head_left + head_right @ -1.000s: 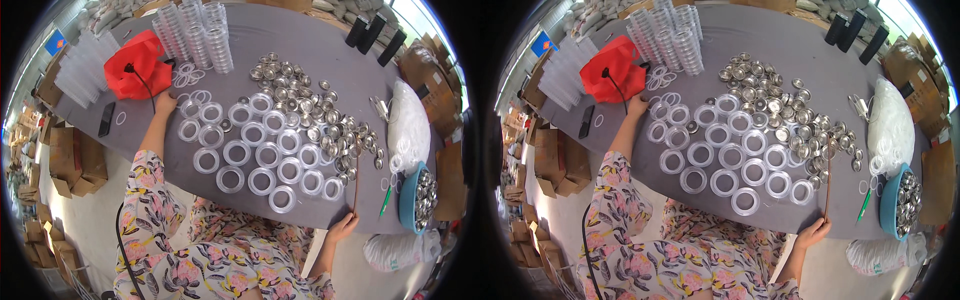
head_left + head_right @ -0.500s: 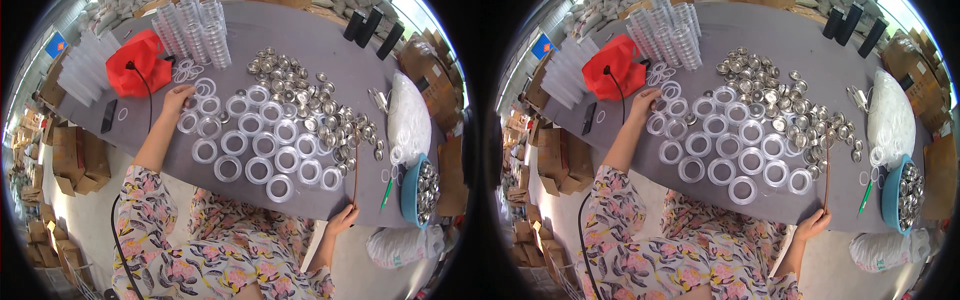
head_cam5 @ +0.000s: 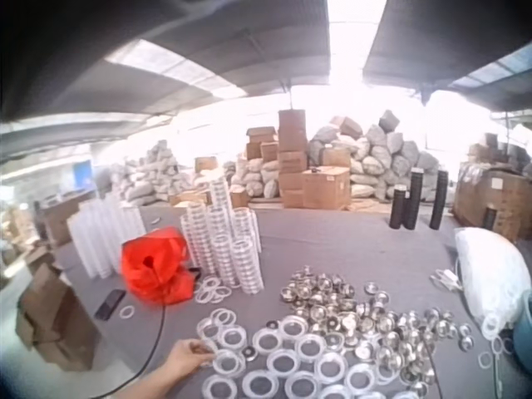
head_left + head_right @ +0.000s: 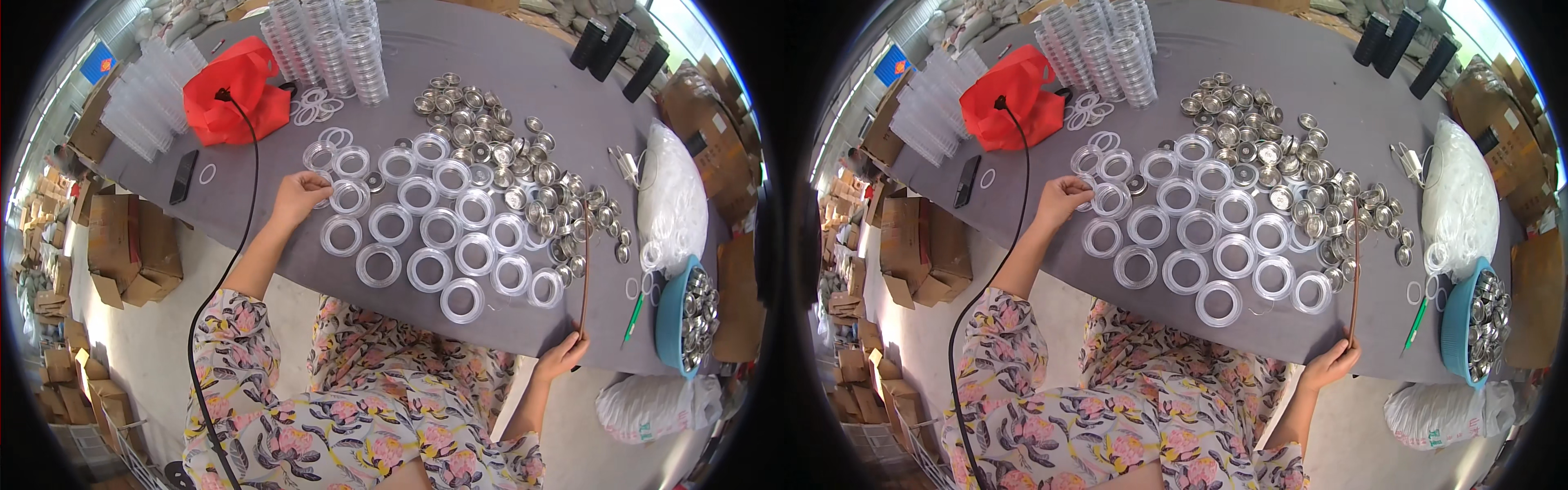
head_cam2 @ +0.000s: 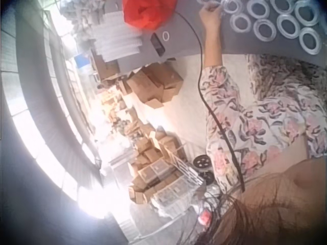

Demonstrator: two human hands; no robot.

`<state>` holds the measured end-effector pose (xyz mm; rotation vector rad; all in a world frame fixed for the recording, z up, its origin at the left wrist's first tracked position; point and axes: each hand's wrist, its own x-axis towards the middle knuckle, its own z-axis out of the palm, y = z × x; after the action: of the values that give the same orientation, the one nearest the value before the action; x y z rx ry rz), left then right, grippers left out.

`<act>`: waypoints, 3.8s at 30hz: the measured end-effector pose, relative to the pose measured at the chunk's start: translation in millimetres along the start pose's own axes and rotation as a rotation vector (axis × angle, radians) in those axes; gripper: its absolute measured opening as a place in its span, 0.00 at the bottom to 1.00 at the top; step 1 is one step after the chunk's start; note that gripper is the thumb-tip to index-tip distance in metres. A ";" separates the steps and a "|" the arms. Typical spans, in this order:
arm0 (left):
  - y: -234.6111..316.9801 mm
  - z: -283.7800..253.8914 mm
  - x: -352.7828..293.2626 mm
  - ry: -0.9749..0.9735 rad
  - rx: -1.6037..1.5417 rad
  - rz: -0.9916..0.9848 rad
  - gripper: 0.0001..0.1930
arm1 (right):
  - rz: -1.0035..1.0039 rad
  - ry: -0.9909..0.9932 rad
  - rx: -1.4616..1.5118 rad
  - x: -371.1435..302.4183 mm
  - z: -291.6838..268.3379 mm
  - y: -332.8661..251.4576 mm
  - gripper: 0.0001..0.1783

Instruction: The person assembles small circular components on a table, placing white rings into clear plastic containers and using a wooden stick to adjust them. The person handles multiple items one by one, organizing them into neat stacks.

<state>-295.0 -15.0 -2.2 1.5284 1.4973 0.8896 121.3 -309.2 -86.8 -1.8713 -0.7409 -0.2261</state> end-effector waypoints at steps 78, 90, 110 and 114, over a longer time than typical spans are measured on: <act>-16.4 94.1 -155.6 0.206 0.236 0.620 0.19 | -0.085 -0.606 0.392 35.9 2.6 -122.7 0.20; -8.4 95.6 -152.0 0.034 0.192 0.645 0.13 | 0.212 -0.557 0.942 -20.6 10.8 -149.0 0.35; 69.9 59.4 -9.3 -0.066 0.271 0.728 0.16 | -0.411 -0.273 -0.170 -24.7 7.0 -52.5 0.13; 40.2 34.8 63.2 0.114 -0.038 0.361 0.17 | -0.466 -0.204 -0.200 -31.6 11.9 -43.0 0.14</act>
<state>-243.0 46.5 15.9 1.7770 1.2925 1.2234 69.0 -300.2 -73.7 -1.9034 -1.3364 -0.4211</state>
